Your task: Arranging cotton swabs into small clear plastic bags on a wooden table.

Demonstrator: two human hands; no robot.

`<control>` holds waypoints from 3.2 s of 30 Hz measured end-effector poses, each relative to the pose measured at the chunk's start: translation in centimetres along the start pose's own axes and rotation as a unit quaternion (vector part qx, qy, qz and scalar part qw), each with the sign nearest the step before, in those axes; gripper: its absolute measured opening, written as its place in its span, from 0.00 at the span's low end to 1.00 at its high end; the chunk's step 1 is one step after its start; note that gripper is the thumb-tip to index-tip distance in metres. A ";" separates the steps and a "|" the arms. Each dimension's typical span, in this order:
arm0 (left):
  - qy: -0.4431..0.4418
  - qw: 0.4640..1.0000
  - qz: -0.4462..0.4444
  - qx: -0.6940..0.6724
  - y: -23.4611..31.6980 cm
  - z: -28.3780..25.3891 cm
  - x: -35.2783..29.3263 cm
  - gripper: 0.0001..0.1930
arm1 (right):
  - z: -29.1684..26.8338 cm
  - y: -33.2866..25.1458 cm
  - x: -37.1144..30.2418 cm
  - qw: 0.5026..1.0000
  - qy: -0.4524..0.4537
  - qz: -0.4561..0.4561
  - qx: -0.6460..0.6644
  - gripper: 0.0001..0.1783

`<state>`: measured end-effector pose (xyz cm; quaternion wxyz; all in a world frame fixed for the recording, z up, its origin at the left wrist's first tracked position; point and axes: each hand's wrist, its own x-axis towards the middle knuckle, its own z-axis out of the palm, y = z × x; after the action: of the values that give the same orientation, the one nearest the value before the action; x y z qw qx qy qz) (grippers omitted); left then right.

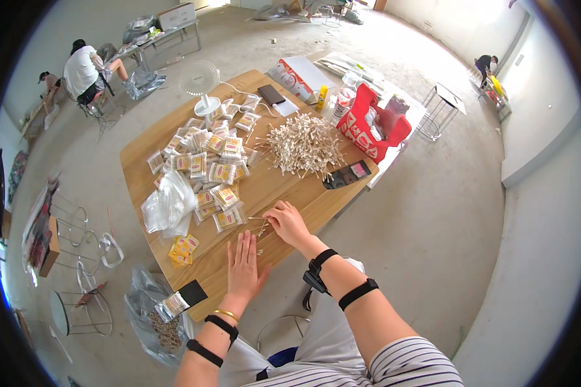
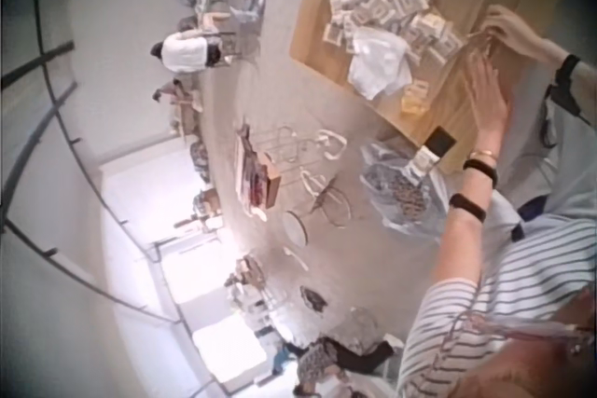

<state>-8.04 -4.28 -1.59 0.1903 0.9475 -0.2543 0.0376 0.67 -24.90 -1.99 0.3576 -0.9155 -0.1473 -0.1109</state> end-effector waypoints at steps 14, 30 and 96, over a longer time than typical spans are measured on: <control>0.017 0.999 -0.036 0.023 -0.6 1.1 -0.4 0.42 | -2.9 2.1 -1.9 0.998 -0.013 0.047 -0.047 0.04; 0.048 0.998 -0.034 -0.024 -1.5 0.7 -1.7 0.38 | 1.7 -2.4 -0.8 0.998 0.001 0.045 0.052 0.02; 0.050 0.998 -0.045 0.010 -2.1 1.5 -0.4 0.37 | 0.1 0.2 7.8 0.989 -0.052 -0.050 -0.126 0.19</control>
<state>-7.40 -2.95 -3.74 0.1945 0.9567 -0.2016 0.0791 8.04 -23.49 0.22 0.2250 -0.9493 -0.1960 -0.0987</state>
